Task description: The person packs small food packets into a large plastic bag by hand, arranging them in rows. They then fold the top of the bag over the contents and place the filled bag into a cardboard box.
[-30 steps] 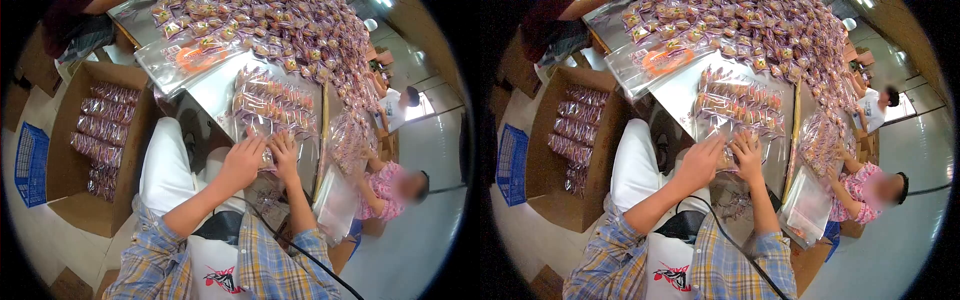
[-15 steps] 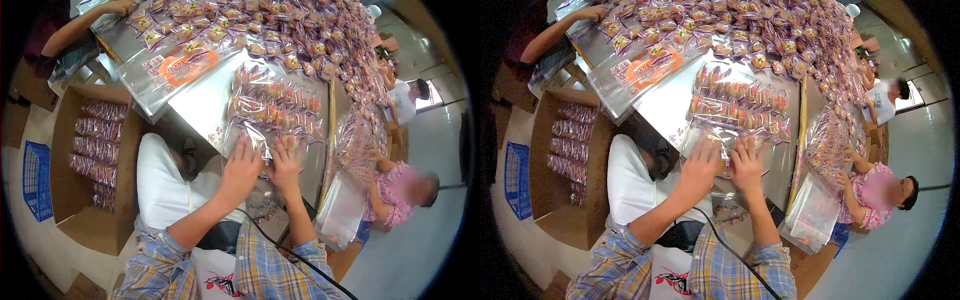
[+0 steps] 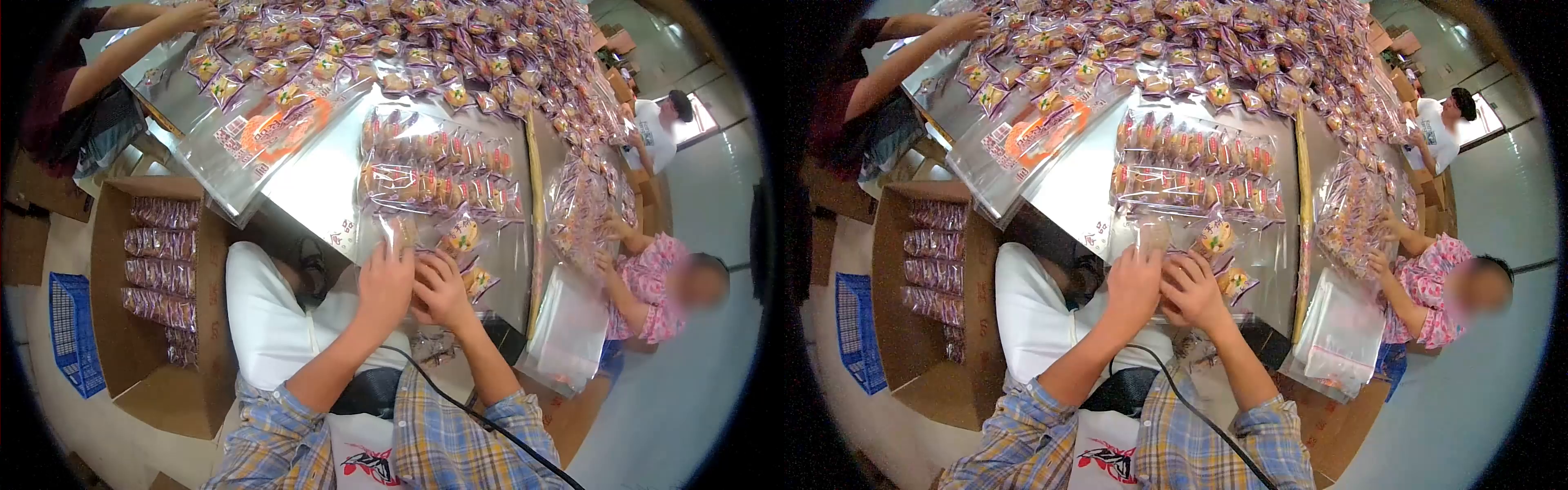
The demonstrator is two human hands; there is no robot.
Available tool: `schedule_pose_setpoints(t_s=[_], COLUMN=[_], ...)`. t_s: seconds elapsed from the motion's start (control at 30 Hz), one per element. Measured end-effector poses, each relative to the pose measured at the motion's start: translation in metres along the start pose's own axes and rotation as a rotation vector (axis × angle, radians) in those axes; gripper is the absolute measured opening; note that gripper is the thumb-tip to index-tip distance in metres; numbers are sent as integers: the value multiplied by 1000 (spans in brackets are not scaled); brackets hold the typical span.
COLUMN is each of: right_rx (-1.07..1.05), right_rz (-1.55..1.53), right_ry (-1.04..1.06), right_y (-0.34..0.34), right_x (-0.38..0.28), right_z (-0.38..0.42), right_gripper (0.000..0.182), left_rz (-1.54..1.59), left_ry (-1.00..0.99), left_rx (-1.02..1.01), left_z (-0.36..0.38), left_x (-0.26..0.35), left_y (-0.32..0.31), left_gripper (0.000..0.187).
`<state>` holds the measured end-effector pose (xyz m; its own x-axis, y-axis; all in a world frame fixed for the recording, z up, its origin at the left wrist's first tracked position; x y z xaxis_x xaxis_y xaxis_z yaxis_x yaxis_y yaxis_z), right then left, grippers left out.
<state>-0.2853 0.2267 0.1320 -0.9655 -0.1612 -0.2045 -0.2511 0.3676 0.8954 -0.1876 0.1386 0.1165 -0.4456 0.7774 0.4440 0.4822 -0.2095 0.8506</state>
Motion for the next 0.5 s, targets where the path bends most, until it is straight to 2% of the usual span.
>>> schedule_pose_setpoints(t_s=[0.1, 0.17, 0.27, 0.37, 0.43, 0.5], right_rx=[61, 143, 321, 244, 179, 226], right_rz=[-113, -127, -162, 8, 142, -74], right_ry=[15, -81, -263, -429, -461, -519], right_y=[-5, 8, 6, -6, -16, -9], right_x=[21, 30, 45, 36, 24, 18], right_z=[10, 12, 24, 15, 2, -14], right_gripper=[35, 34, 34, 37, 46, 51], left_rz=[-13, 44, 103, 167, 121, 102], left_ry=[-38, -20, -7, -76, -185, -282], left_rx=[38, 104, 40, 296, 323, 357], left_z=[-3, 2, 11, 18, 23, 27], left_x=[-3, -7, -10, -6, -3, -8], left_y=[5, 6, 6, 28, 34, 40], left_gripper=[24, 21, 22, 25, 27, 29])
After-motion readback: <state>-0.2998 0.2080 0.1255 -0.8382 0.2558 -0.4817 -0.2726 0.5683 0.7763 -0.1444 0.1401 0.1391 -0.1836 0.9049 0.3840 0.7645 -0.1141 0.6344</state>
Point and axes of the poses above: each hand's wrist, its own z-axis away from the middle knuckle, its own y-axis out of the back of the hand, x = y × z, the point moved 5 cm from there along -z, towards the middle knuckle, and after that the axes turned 6 degrees about -y, right-handed, at the moved point
